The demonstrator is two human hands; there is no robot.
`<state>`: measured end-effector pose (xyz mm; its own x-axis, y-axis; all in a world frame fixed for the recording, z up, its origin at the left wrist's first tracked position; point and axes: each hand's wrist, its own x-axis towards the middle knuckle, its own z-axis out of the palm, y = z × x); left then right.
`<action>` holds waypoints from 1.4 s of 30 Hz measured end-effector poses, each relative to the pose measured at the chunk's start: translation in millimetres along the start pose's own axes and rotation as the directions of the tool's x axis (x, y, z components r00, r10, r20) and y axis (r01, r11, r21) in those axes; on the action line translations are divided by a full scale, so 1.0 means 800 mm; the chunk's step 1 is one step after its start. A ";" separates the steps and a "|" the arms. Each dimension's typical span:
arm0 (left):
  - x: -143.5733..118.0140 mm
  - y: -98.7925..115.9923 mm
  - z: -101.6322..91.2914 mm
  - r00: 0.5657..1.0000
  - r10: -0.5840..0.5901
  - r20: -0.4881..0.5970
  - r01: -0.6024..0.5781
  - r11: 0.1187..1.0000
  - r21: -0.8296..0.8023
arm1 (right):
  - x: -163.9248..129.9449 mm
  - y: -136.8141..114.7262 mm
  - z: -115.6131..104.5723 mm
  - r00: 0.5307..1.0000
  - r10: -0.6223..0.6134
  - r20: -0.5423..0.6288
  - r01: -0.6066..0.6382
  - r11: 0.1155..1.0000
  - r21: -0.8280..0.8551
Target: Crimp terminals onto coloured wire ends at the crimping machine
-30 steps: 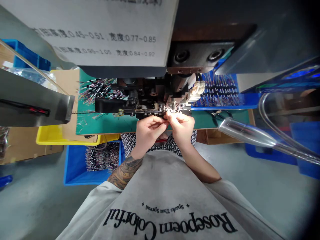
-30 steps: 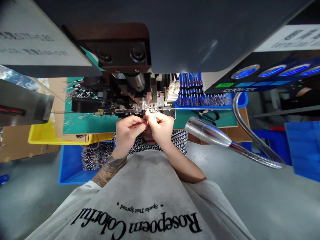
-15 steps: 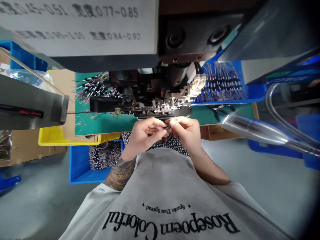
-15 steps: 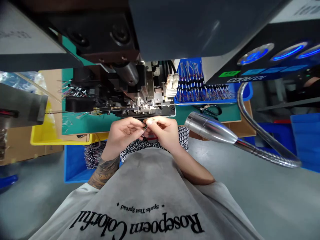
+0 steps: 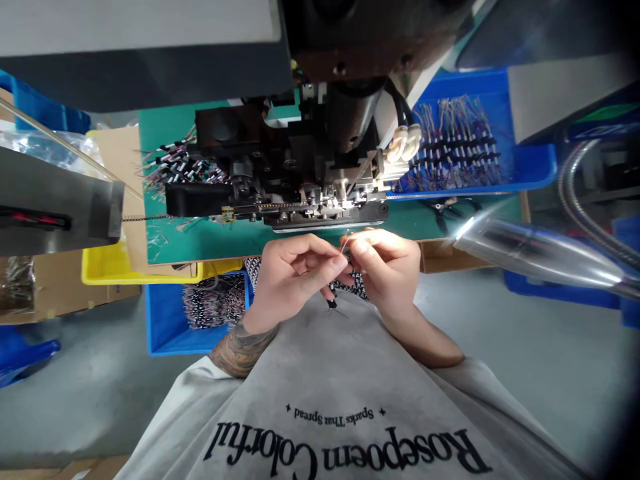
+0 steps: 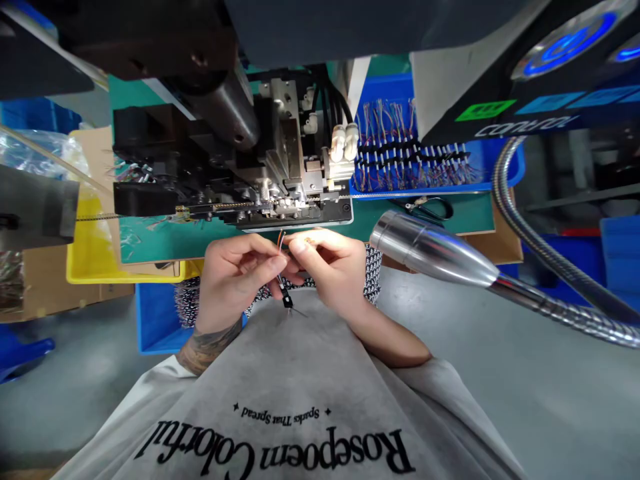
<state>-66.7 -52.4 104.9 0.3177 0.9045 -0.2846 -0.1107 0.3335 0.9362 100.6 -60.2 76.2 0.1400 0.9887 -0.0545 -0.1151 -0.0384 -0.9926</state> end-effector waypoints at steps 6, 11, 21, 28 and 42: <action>-0.009 0.009 0.011 0.998 0.012 -0.059 -0.012 1.000 0.011 | -0.004 -0.009 -0.004 0.998 -0.052 0.039 0.052 0.999 -0.013; -0.009 0.013 0.016 0.999 -0.004 -0.051 0.007 0.999 0.051 | -0.004 -0.012 -0.002 0.999 -0.046 0.029 0.046 0.999 -0.013; -0.007 0.015 0.027 0.992 0.100 -0.079 -0.094 0.993 0.073 | -0.002 -0.013 -0.004 1.000 -0.025 0.009 0.025 0.999 0.026; -0.005 0.005 0.027 0.974 0.220 -0.061 -0.216 0.975 0.057 | -0.001 -0.009 -0.009 0.996 -0.090 -0.003 0.090 0.993 0.082; -0.004 -0.002 0.033 0.926 0.359 -0.114 -0.338 0.926 0.168 | -0.003 -0.013 -0.006 0.998 -0.053 -0.017 0.054 0.993 0.107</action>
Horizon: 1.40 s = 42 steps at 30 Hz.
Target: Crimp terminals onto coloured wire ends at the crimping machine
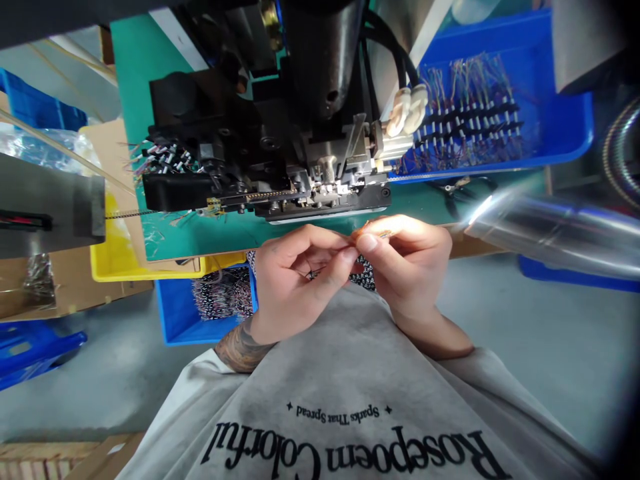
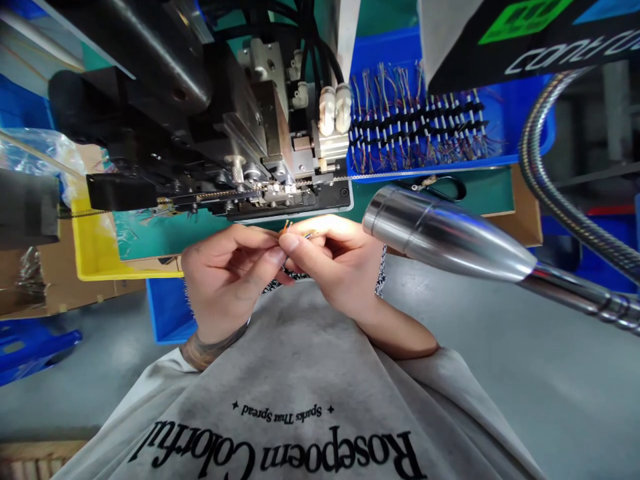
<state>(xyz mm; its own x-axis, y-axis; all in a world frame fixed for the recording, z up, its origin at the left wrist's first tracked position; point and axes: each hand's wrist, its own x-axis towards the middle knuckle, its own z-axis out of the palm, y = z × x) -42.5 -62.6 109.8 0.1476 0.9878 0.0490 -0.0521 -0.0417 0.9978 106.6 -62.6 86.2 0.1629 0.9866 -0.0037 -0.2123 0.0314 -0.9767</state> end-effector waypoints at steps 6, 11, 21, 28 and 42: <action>0.002 0.000 0.000 0.999 0.035 -0.028 -0.032 0.995 0.096 | 0.002 -0.002 0.002 1.000 0.015 0.012 -0.015 1.000 0.014; 0.003 0.003 0.001 0.998 0.052 -0.045 -0.044 0.985 0.165 | 0.004 -0.004 0.003 1.000 0.014 0.003 -0.014 1.000 -0.008; 0.004 0.000 0.001 0.997 0.068 -0.044 -0.057 0.974 0.221 | 0.006 0.001 0.001 1.000 -0.024 0.006 0.024 1.000 -0.015; 0.004 0.000 0.003 0.997 0.058 -0.051 -0.045 0.973 0.225 | 0.004 -0.001 0.000 0.998 -0.063 0.003 0.063 0.997 -0.038; 0.004 -0.001 0.004 0.997 0.055 -0.051 -0.045 0.982 0.181 | 0.001 -0.002 -0.001 1.000 0.005 0.009 -0.004 0.997 -0.083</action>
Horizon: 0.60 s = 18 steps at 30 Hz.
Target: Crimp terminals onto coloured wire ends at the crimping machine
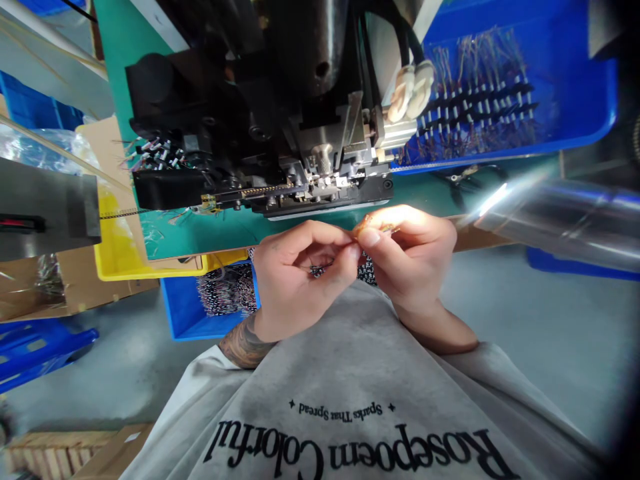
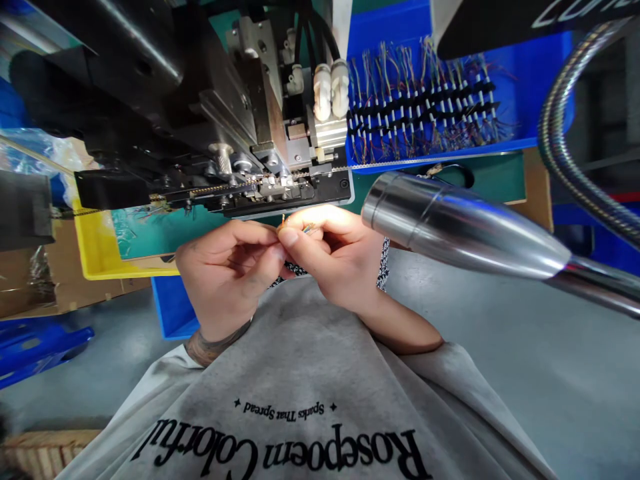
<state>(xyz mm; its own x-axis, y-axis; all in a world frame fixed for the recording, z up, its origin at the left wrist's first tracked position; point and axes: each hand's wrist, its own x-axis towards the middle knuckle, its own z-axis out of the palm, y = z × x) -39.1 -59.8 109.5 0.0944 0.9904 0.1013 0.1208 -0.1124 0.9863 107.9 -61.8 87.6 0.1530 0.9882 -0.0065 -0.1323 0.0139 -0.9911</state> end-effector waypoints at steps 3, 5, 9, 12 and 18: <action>-0.001 -0.001 0.000 1.000 0.000 0.008 0.000 1.000 -0.012 | 0.000 0.000 0.000 1.000 -0.003 0.005 0.003 1.000 0.012; -0.001 -0.002 0.000 1.000 0.005 0.010 -0.005 1.000 -0.022 | 0.000 0.001 -0.001 1.000 -0.014 0.010 0.014 0.999 0.031; -0.001 -0.003 0.000 1.000 0.000 0.008 0.000 1.000 -0.005 | 0.000 0.002 -0.001 1.000 -0.003 0.011 0.003 1.000 0.022; -0.001 -0.003 0.000 1.000 0.003 0.011 -0.003 1.000 0.000 | -0.001 0.003 0.000 1.000 -0.019 0.003 0.019 1.000 0.013; -0.002 -0.005 0.000 1.000 -0.001 0.016 0.001 1.000 -0.017 | -0.001 0.002 -0.001 0.999 -0.048 -0.018 0.047 0.998 -0.031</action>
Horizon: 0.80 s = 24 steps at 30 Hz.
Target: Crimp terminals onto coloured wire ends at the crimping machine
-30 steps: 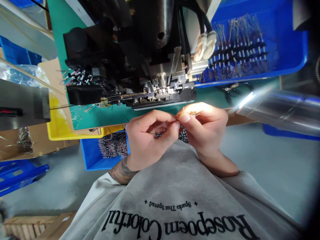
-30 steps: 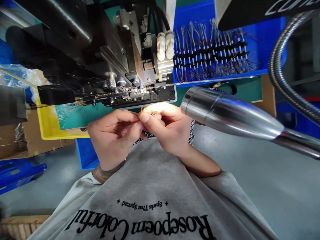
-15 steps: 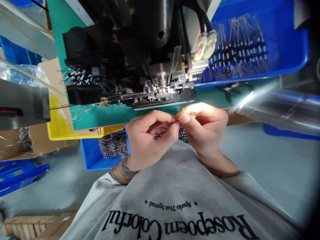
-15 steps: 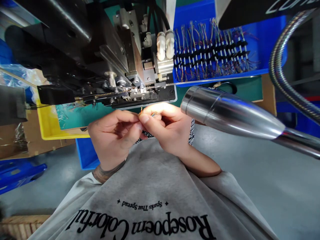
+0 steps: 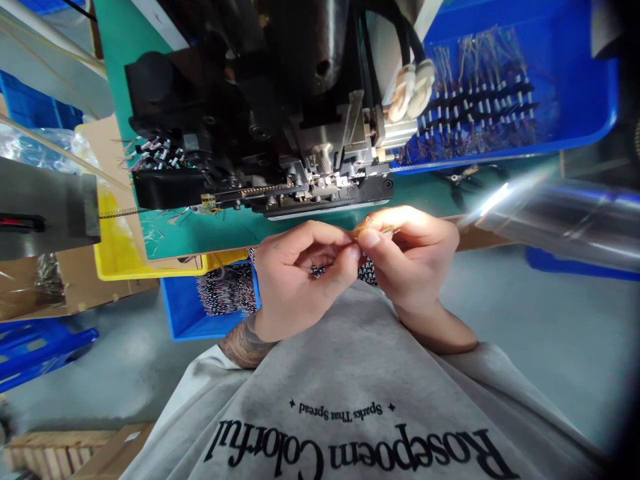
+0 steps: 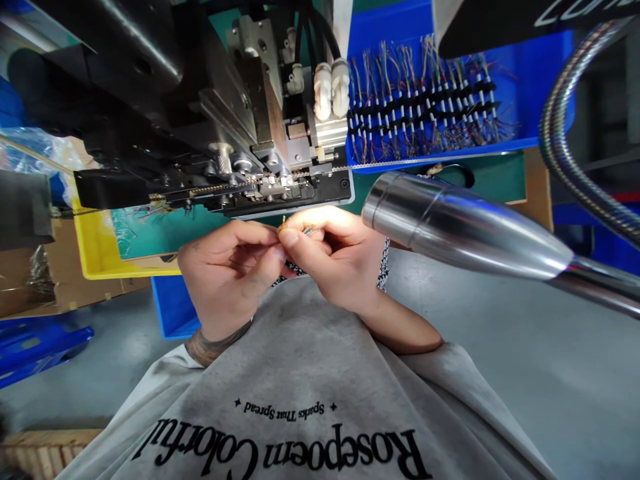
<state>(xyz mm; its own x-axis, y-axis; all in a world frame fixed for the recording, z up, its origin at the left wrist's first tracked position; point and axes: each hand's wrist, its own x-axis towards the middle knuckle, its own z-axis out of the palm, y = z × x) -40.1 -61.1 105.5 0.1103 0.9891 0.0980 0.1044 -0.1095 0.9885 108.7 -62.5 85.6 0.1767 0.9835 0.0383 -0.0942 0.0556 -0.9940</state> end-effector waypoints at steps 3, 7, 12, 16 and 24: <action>0.000 0.000 0.001 1.000 -0.005 -0.002 0.005 1.000 -0.008 | 0.001 0.000 -0.001 1.000 0.007 0.004 -0.007 1.000 -0.002; 0.000 0.000 0.002 1.000 0.001 -0.002 -0.001 1.000 -0.002 | 0.003 0.001 -0.001 0.999 0.030 0.029 -0.032 0.999 0.040; 0.001 0.001 0.002 1.000 0.008 0.000 -0.008 1.000 -0.008 | 0.005 0.001 -0.002 0.998 0.043 0.040 -0.045 0.996 0.072; 0.000 0.000 0.002 1.000 0.008 0.001 -0.008 1.000 0.005 | 0.007 0.002 -0.004 0.995 0.072 0.067 -0.076 0.995 0.059; -0.001 -0.001 0.002 1.000 -0.016 -0.006 0.016 1.000 -0.005 | 0.009 0.007 -0.006 0.991 0.102 0.091 -0.110 0.990 0.085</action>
<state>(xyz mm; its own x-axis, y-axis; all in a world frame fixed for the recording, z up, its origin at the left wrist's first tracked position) -38.3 -62.0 104.0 0.1031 0.9912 0.0830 0.1012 -0.0935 0.9905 114.1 -55.9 79.8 0.0758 0.9957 -0.0541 -0.1958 -0.0383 -0.9799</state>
